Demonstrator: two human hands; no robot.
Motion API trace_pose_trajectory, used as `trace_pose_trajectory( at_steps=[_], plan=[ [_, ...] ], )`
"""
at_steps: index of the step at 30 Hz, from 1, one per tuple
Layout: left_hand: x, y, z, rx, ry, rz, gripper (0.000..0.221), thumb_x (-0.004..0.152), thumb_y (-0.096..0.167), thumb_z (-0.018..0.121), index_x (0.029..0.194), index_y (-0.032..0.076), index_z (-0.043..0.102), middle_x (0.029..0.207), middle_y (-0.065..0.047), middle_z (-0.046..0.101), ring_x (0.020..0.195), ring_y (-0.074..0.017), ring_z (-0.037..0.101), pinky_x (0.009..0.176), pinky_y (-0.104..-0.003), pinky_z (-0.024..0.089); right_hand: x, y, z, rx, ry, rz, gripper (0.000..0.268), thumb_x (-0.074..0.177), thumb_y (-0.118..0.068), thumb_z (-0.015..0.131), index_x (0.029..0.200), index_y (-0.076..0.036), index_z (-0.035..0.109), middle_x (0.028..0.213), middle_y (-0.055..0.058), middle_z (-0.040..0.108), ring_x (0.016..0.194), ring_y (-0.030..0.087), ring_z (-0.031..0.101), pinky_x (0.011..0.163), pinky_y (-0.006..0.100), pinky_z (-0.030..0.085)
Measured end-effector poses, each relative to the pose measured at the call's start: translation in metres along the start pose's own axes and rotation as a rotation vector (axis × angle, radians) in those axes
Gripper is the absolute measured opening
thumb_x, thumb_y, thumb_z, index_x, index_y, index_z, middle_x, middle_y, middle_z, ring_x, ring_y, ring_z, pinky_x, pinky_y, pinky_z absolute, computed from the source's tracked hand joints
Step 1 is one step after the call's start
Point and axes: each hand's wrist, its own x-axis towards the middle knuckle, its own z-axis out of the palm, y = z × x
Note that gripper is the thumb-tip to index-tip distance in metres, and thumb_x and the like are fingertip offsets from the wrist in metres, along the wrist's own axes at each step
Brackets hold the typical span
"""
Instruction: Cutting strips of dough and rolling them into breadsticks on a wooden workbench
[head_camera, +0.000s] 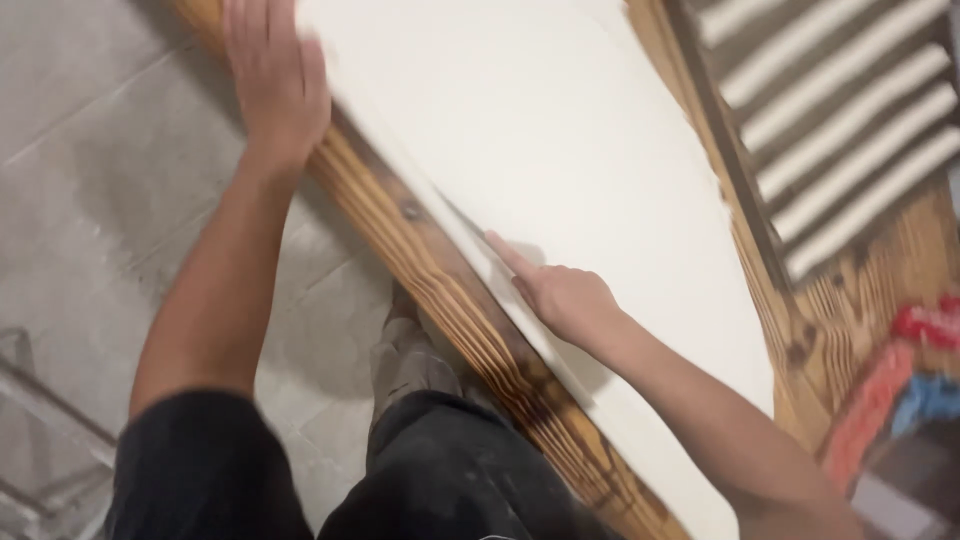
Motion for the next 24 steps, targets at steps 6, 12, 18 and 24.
trace_pose_trajectory(
  at_steps=[6, 12, 18, 24],
  plan=[
    [-0.156, 0.161, 0.024, -0.016, -0.076, 0.121, 0.046, 0.113, 0.035, 0.044, 0.143, 0.005, 0.06, 0.153, -0.017, 0.05, 0.148, -0.0372, 0.036, 0.124, -0.052, 0.013, -0.084, 0.075, 0.112, -0.026, 0.016, -0.014, 0.064, 0.11, -0.029, 0.025, 0.167, -0.04, -0.001, 0.107, 0.023, 0.072, 0.098, 0.043, 0.073, 0.082, 0.051, 0.06],
    [-0.302, 0.32, 0.043, -0.03, -0.259, 0.238, 0.051, 0.1, 0.039, 0.052, 0.142, 0.012, 0.061, 0.151, -0.011, 0.054, 0.148, -0.0308, 0.041, 0.126, -0.052, 0.021, -0.182, 0.137, 0.221, 0.015, 0.03, -0.024, 0.066, 0.109, -0.03, 0.03, 0.165, -0.045, -0.001, 0.117, 0.025, 0.071, 0.105, 0.045, 0.071, 0.089, 0.053, 0.059],
    [-0.423, 0.468, 0.083, -0.039, -0.189, 0.401, 0.055, 0.1, 0.047, 0.045, 0.146, 0.019, 0.058, 0.154, -0.008, 0.052, 0.148, -0.0284, 0.043, 0.125, -0.051, 0.024, -0.258, 0.223, 0.364, -0.001, 0.095, -0.001, 0.069, 0.109, -0.03, 0.034, 0.164, -0.047, -0.002, 0.117, 0.023, 0.072, 0.103, 0.045, 0.072, 0.087, 0.054, 0.059],
    [-0.509, 0.588, 0.115, -0.027, -0.214, 0.529, 0.058, 0.094, 0.045, 0.051, 0.147, 0.022, 0.056, 0.154, -0.005, 0.053, 0.15, -0.0268, 0.041, 0.127, -0.055, 0.018, -0.347, 0.283, 0.46, 0.001, 0.02, 0.091, 0.067, 0.11, -0.031, 0.031, 0.163, -0.049, -0.005, 0.115, 0.02, 0.073, 0.106, 0.041, 0.072, 0.09, 0.053, 0.058]
  ],
)
